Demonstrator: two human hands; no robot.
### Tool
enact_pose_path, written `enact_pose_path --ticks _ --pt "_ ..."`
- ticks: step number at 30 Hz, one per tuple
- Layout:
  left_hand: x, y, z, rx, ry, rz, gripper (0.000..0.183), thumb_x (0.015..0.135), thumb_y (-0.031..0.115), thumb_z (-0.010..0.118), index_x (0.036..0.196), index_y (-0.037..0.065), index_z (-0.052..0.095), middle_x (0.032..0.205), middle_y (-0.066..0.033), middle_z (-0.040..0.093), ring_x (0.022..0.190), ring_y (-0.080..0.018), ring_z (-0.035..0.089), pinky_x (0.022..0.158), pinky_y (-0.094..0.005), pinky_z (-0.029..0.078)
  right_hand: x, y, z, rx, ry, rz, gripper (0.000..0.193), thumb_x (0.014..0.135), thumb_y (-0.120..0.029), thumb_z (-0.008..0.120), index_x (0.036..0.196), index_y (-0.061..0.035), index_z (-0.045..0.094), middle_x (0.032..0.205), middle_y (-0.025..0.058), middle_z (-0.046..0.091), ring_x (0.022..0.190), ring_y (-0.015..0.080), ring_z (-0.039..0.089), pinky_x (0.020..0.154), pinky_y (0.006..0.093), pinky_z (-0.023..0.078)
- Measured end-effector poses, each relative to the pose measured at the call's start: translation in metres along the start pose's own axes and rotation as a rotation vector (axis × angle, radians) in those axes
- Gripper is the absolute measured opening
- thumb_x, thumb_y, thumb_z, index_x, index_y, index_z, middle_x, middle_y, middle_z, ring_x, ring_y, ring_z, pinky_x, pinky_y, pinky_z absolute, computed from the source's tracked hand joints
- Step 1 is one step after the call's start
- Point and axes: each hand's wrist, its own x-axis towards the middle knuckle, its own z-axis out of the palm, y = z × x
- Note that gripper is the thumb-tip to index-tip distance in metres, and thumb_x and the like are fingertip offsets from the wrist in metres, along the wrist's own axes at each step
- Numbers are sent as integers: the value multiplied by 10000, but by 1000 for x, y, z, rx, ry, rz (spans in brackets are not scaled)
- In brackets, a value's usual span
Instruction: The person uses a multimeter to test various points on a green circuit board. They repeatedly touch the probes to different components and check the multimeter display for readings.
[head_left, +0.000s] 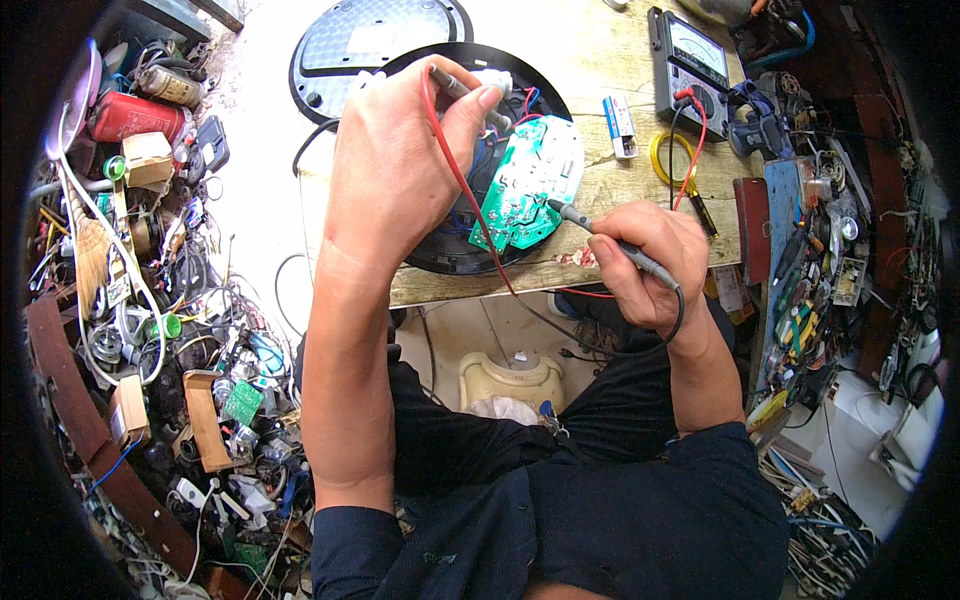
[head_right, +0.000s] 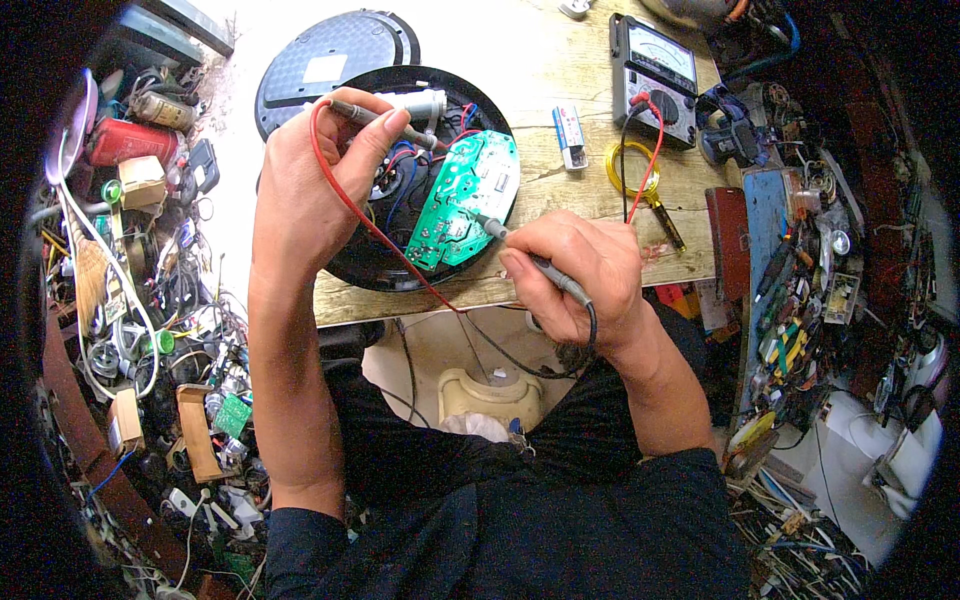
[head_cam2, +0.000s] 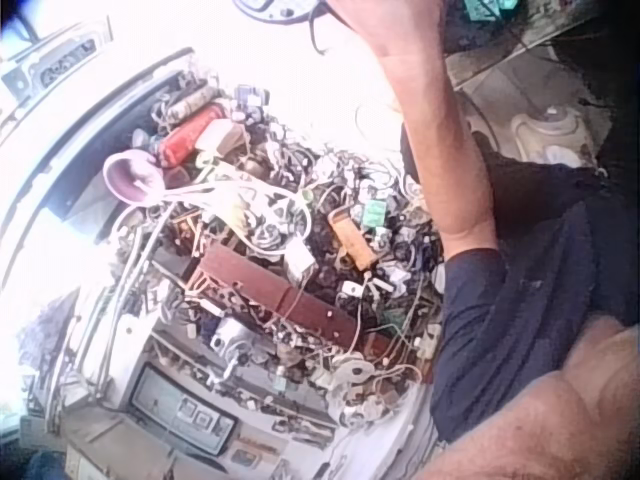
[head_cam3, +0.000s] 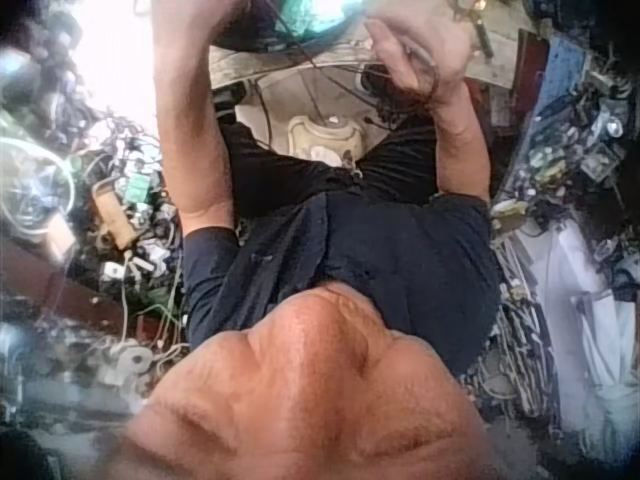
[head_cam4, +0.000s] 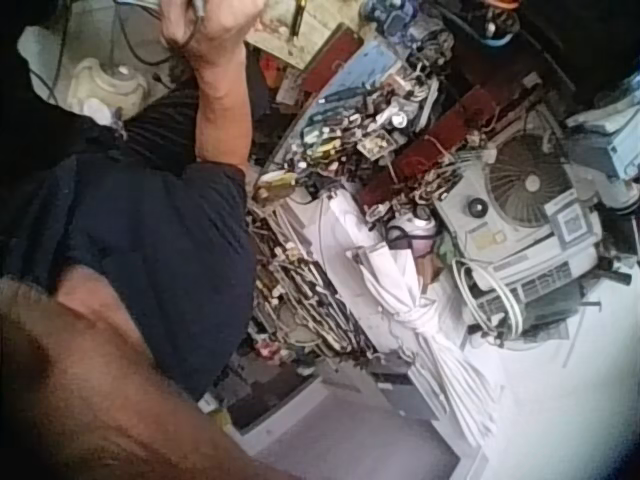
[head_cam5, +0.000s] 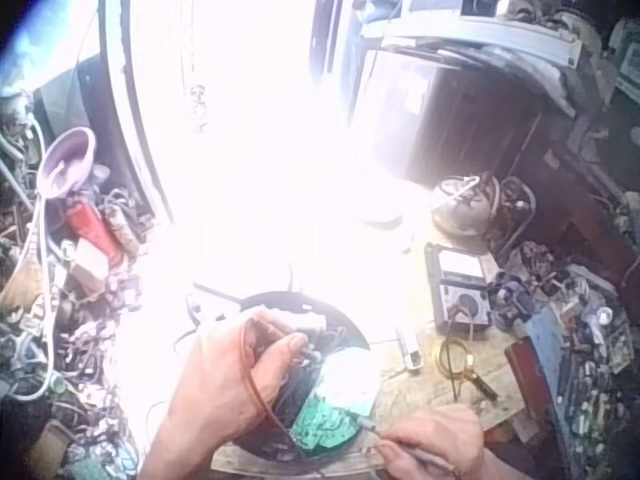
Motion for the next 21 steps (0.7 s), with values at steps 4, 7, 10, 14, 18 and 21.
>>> enact_pose_path --ticks 4,7,10,14,18,21 --pt "2 -9 6 -39 107 153 193 1006 173 773 996 -19 764 606 -121 650 518 -195 639 535 -344 494 0 -1 -1 11 3 -20 202 845 26 801 1010 -34 700 797 105 722 611 264 690 541 365 512" --pt "1 -7 5 -31 108 147 194 1005 174 773 999 -19 765 610 -124 654 522 -203 645 540 -349 499 -1 -1 -1 9 2 -33 211 840 24 808 1015 -34 705 811 106 728 630 272 705 555 367 528" --pt "1 -5 5 -15 106 137 195 1004 175 773 1001 -20 765 613 -127 658 526 -209 651 544 -353 504 -1 -1 -1 4 -24 -44 210 839 19 813 1013 -35 708 816 106 731 642 279 717 567 369 540" --pt "2 -8 5 -28 107 144 194 1003 174 774 1000 -19 765 616 -128 661 526 -211 656 545 -354 506 0 -1 1 -13 -19 -54 201 844 12 818 1005 -37 709 822 107 735 647 280 720 571 373 543" --pt "1 -8 5 -31 107 148 190 1000 170 777 995 -19 764 618 -129 664 527 -212 660 543 -351 508 -1 -1 2 -28 -32 -56 201 844 6 824 1004 -38 710 825 107 736 654 282 724 572 377 545" --pt "1 -8 5 -46 107 144 188 998 167 779 993 -20 763 621 -134 666 529 -212 665 543 -348 509 -2 0 3 -51 -42 -66 206 841 0 831 1003 -40 712 832 106 739 661 282 727 571 378 544"
